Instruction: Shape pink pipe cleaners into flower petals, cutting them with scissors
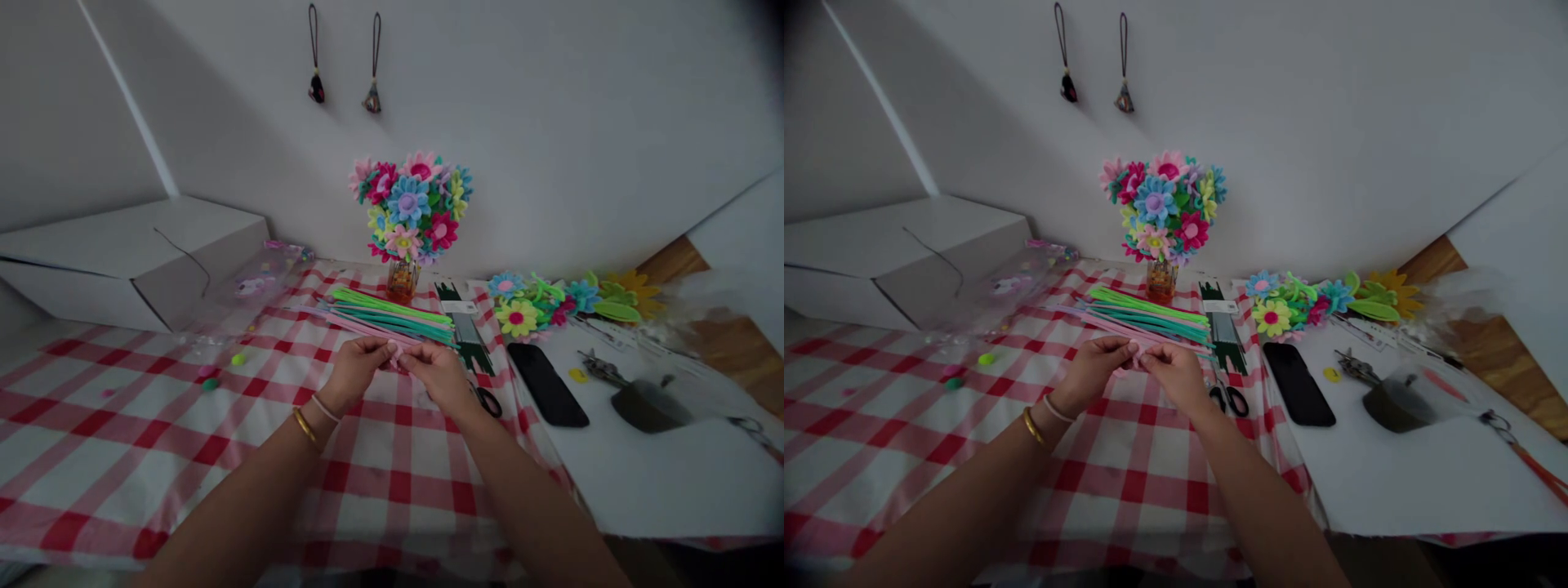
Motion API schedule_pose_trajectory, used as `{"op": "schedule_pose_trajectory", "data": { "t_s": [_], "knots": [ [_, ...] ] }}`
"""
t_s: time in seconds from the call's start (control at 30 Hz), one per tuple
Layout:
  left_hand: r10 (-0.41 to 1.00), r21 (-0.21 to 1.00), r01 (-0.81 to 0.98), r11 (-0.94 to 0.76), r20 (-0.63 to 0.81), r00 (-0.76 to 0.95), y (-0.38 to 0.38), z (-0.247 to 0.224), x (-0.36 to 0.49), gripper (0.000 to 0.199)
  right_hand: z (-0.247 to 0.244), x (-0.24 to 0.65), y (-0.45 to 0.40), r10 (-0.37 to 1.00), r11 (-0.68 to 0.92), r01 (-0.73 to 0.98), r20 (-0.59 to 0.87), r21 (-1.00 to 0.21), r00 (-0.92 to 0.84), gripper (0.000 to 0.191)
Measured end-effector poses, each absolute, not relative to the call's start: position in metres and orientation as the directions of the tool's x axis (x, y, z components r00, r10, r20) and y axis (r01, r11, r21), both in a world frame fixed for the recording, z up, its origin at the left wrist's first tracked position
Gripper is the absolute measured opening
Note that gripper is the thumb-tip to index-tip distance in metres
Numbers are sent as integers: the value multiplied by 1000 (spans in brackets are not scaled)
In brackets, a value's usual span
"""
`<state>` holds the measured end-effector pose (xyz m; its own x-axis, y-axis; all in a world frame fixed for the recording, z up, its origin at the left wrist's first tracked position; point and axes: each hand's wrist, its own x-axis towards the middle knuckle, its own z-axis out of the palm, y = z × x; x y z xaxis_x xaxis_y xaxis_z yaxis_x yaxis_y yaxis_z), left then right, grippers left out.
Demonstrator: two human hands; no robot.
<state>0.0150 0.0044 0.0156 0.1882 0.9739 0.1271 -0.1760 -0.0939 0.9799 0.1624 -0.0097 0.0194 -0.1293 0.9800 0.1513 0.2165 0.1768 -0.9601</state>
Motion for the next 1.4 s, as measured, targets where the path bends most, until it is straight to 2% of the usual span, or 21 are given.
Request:
{"op": "schedule_pose_trajectory", "data": {
  "t_s": [0.27, 0.37, 0.43, 0.53, 0.7, 0.87, 1.0, 1.17, 1.3, 1.4],
  "knots": [
    [990, 959, -272, -80, 110, 94, 2, 12, 22, 21, 12, 157, -8, 987, 58, -84, 70, -995, -146, 16],
    [988, 950, -306, -64, 103, 114, 2, 12, 21, 22, 9, 154, -9, 992, 41, -131, 56, -991, -114, 16],
    [986, 945, -319, -73, 116, 117, 3, 12, 20, 30, 10, 154, -9, 992, 37, -132, 52, -991, -115, 14],
    [977, 958, -270, -100, 146, 158, 5, 12, 15, 40, 15, 157, -10, 989, 48, -71, 58, -996, -140, 10],
    [957, 991, -81, -108, 125, 260, 7, 14, 9, 15, 25, 162, -12, 991, 42, 92, 30, -995, -129, 7],
    [950, 992, -99, -81, 107, 295, 7, 14, 9, 18, 28, 167, -13, 976, -43, 47, -52, -998, -211, 11],
    [936, 988, -146, 42, 13, 352, 8, 14, 6, 25, 30, 170, -13, 970, -38, 144, -71, -989, -231, 11],
    [904, 999, 8, 39, -38, 427, 9, 14, 2, 22, 32, 170, -14, 966, 81, 369, -19, -926, -259, 8],
    [860, 989, 143, 32, -100, 501, 10, 11, -1, 22, 30, 170, -15, 946, 273, 557, 115, -785, -302, 11],
    [863, 987, 162, 20, -99, 496, 12, 8, -2, 25, 29, 171, -16, 915, 387, 616, 204, -686, -348, 13]
  ]
}}
